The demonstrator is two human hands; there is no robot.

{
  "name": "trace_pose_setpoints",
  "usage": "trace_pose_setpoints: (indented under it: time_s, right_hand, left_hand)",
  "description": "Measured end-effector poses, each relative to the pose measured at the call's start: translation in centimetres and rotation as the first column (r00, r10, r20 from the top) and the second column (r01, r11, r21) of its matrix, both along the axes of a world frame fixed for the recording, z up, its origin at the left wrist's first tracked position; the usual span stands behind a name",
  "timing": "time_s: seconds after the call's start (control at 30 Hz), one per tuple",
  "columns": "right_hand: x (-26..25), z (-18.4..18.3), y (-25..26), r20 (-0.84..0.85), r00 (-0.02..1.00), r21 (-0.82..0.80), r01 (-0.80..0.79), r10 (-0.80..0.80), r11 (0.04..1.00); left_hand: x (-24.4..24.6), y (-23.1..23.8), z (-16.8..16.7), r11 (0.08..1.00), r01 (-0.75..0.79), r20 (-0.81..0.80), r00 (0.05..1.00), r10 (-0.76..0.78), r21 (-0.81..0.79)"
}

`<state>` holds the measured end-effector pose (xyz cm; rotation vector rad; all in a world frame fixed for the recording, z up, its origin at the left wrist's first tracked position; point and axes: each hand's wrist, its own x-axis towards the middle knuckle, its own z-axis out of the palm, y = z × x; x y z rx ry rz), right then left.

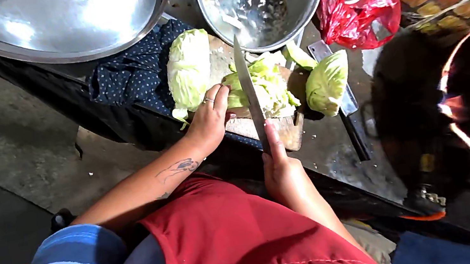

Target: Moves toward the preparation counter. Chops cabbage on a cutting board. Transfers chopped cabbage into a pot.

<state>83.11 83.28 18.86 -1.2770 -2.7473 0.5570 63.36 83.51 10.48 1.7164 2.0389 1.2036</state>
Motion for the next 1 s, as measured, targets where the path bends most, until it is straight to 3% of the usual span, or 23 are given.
trace_pose_setpoints:
  time_s: [0.17, 0.4, 0.57, 0.67, 0.8, 1.0]
  right_hand:
    - [-1.9, -2.0, 0.8, 0.23, 0.972, -0.212, 0.091, -0.04, 0.973]
    - [-3.3, -4.8, 1.8, 0.172, 0.984, -0.146, 0.067, -0.042, 0.987]
    - [-3.0, -2.8, 3.3, 0.075, 0.997, -0.198, 0.008, 0.007, 0.98]
    - [-1.6, -0.1, 2.6, -0.01, 0.999, -0.028, -0.032, 0.031, 0.999]
    - [0.3, 1.3, 1.2, -0.139, 0.989, 0.156, -0.036, 0.058, 0.987]
    - [0.1, -0.6, 0.3, -0.116, 0.992, 0.11, -0.044, 0.057, 0.993]
  left_hand:
    - [0.3, 0.2, -0.8, 0.997, -0.004, -0.008, 1.0, 0.005, 0.081]
    - [-0.2, 0.3, -0.7, 0.997, 0.007, -0.025, 1.0, -0.005, 0.072]
    - [-0.4, 0.0, 0.0, 0.999, 0.033, 0.012, 0.999, -0.034, 0.009]
    - [-0.6, -0.8, 0.9, 0.997, 0.042, 0.052, 0.998, -0.038, -0.07]
    - [-0.3, -1.8, 0.2, 1.0, 0.015, 0.075, 0.997, -0.014, -0.01]
    - [0.1, -0.9, 0.0, 0.999, -0.031, 0.004, 1.0, 0.031, -0.01]
